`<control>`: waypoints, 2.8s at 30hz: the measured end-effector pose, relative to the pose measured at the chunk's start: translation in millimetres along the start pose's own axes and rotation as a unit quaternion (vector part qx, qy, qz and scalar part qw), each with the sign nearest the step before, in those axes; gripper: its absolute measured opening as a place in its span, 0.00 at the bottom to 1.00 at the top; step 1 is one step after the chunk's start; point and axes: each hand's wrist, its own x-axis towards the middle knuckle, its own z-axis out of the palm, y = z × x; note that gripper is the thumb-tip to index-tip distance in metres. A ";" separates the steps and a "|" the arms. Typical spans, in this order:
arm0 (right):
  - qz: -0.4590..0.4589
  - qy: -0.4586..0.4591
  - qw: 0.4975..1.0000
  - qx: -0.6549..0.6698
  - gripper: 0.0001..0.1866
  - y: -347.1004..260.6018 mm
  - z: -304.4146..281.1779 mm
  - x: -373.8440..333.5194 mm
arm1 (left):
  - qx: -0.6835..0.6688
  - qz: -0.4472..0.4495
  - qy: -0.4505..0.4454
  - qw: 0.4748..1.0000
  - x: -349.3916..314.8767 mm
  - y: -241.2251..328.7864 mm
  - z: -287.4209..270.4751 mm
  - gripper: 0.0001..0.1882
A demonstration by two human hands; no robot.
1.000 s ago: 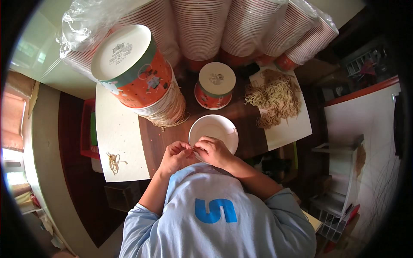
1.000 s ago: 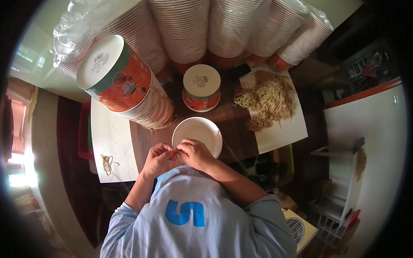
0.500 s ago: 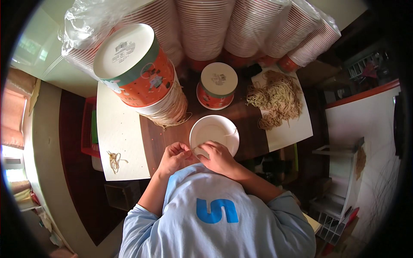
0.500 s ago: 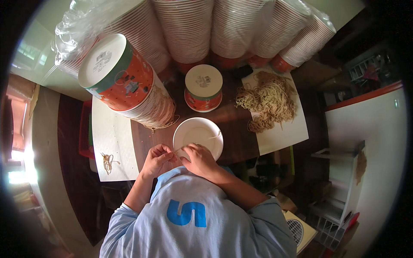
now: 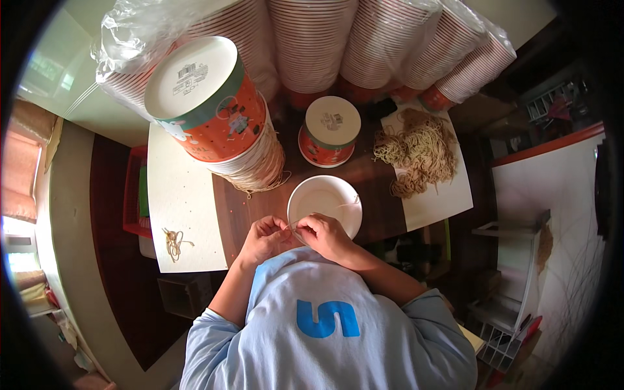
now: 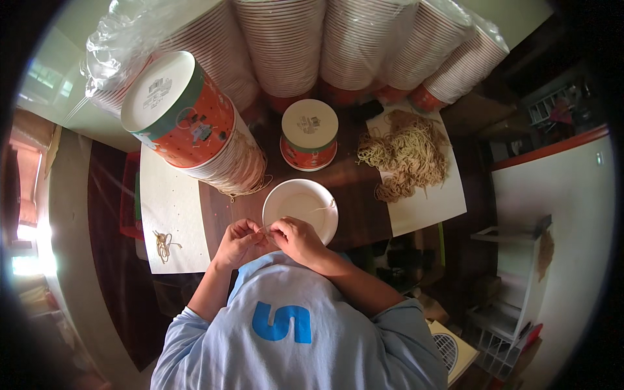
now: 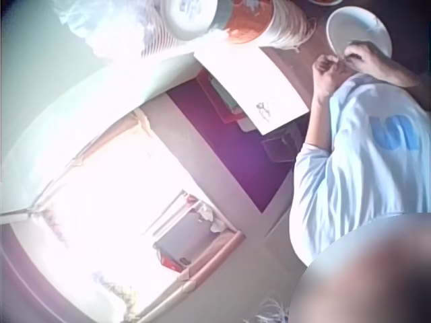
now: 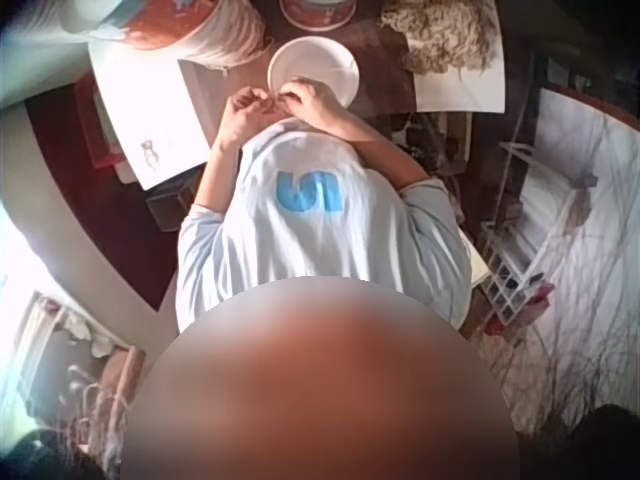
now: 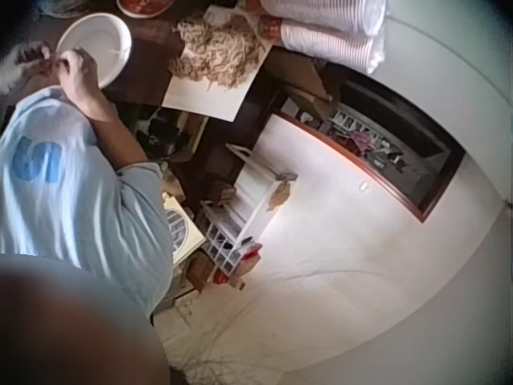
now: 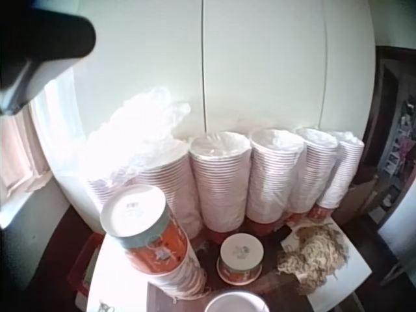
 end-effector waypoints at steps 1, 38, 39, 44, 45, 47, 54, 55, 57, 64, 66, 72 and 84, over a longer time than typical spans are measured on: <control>-0.003 0.009 1.000 -0.016 0.05 -0.9 -0.6 -0.7 | 0.002 0.003 0.000 1.000 -0.3 0.5 0.2 0.01; 0.128 -0.009 0.981 0.146 0.08 13.8 27.4 -21.7 | -0.098 -0.016 0.145 0.984 -9.5 -39.7 15.2 0.04; 0.129 -0.009 0.981 0.147 0.08 14.8 28.2 -22.9 | -0.098 -0.016 0.146 0.984 -10.7 -37.3 16.8 0.04; 0.219 -0.037 0.928 0.298 0.12 21.6 27.1 -26.2 | -0.059 0.009 0.155 0.986 -13.8 -37.5 17.2 0.04; 0.219 -0.038 0.928 0.299 0.12 19.3 26.6 -25.0 | -0.059 0.009 0.156 0.986 -14.2 -40.7 15.7 0.04; 0.289 -0.037 0.893 0.343 0.12 12.3 25.2 -21.1 | 0.023 0.028 0.162 0.986 -14.8 -45.7 14.0 0.03; 0.347 -0.006 0.747 0.567 0.11 23.9 30.9 -26.9 | 0.007 0.041 0.184 0.982 -14.8 -45.2 17.6 0.03; 0.351 -0.013 0.742 0.572 0.12 27.0 31.7 -28.7 | 0.043 0.056 0.185 0.980 -14.7 -46.4 18.1 0.03; 0.355 -0.019 0.736 0.577 0.12 30.3 33.1 -30.2 | 0.080 0.071 0.186 0.977 -14.9 -46.1 20.8 0.04; 0.378 -0.021 0.750 0.543 0.12 28.8 30.0 -29.7 | 0.335 0.160 0.180 0.911 -18.2 -31.6 32.6 0.06; 0.382 -0.023 0.754 0.534 0.12 22.3 25.9 -27.2 | 0.357 0.165 0.182 0.901 -18.9 -30.2 33.7 0.07; 0.352 -0.043 0.760 0.545 0.13 17.4 21.6 -26.0 | 0.411 0.211 0.164 0.872 -20.1 -25.6 35.3 0.10; 0.354 -0.055 0.804 0.474 0.13 25.1 28.5 -27.4 | 0.471 0.258 0.169 0.827 -19.3 -29.1 30.1 0.08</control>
